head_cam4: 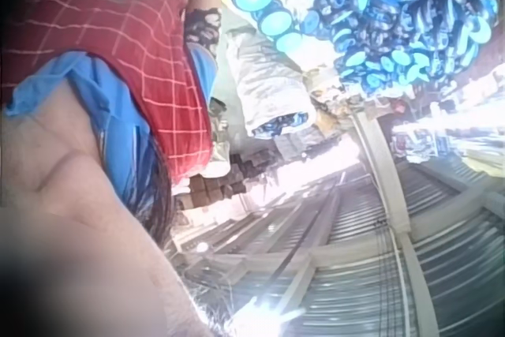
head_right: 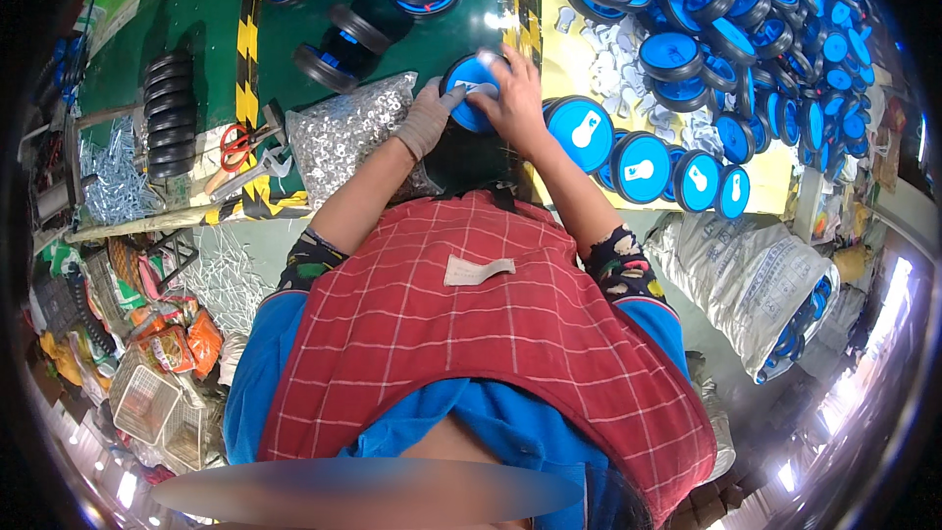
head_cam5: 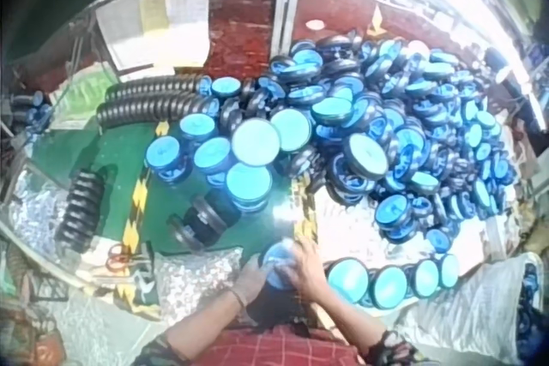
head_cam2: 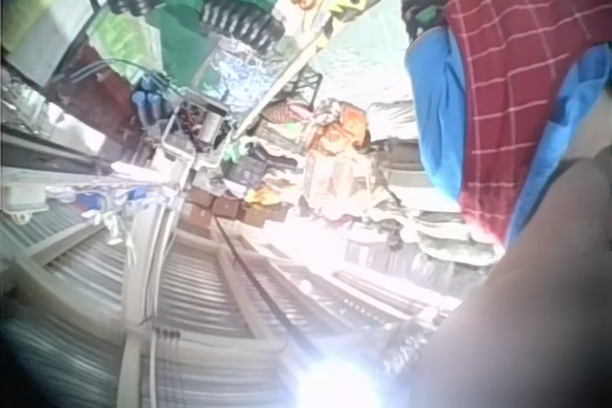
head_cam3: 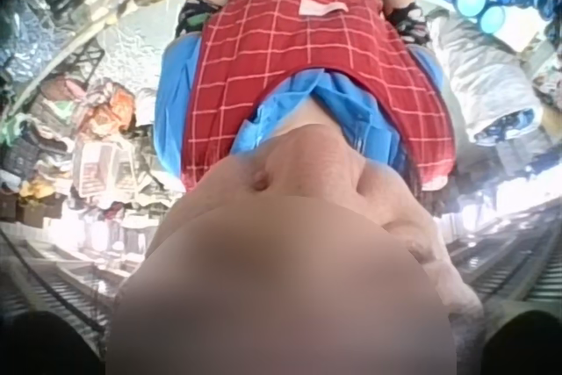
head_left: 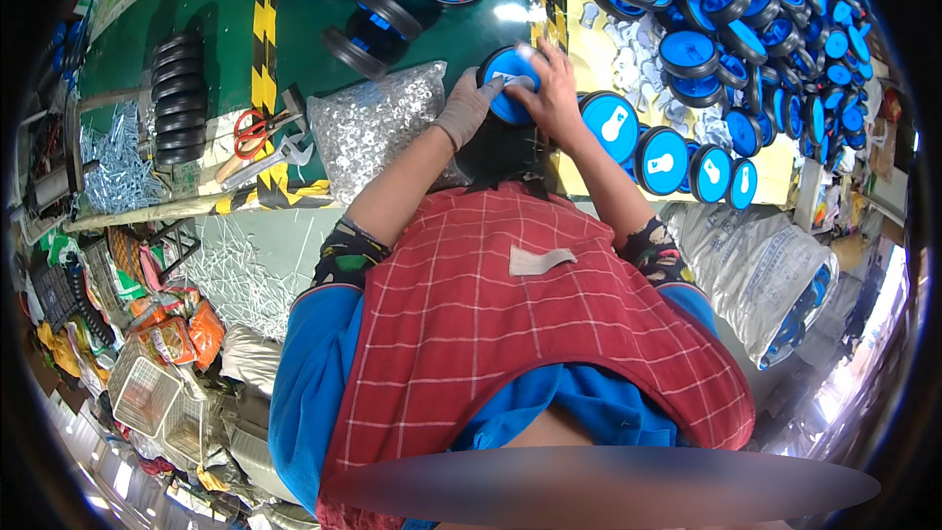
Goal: The person repeatedly picks up blue circular objects and white inserts, places the inserts into the objects, and stacks the assembled units on a table. The person also moves a large white sack and transfers some assembled units into a white bag.
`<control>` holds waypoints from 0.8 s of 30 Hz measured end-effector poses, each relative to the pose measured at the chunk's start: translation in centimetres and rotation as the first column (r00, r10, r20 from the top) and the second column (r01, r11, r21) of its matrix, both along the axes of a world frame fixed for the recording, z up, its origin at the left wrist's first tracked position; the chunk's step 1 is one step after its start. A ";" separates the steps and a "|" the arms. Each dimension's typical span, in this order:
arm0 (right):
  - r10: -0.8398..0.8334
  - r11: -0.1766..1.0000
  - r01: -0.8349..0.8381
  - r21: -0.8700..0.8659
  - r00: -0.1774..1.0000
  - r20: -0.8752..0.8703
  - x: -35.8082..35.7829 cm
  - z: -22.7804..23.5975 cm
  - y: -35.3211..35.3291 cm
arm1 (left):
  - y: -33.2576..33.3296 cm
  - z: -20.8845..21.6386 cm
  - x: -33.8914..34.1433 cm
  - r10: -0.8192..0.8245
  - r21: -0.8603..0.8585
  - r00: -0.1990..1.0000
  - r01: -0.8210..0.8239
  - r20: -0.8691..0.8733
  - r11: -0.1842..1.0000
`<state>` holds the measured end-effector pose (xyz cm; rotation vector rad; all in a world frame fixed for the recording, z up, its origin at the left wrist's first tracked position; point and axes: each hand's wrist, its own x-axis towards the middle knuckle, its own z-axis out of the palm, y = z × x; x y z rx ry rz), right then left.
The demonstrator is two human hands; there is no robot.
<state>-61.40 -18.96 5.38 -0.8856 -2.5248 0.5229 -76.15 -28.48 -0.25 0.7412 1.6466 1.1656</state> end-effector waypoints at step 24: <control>0.205 0.975 -0.223 -0.009 0.883 0.423 6.1 -9.6 22.4 | -0.2 3.1 3.8 0.332 -0.138 0.943 -0.328 0.003 0.935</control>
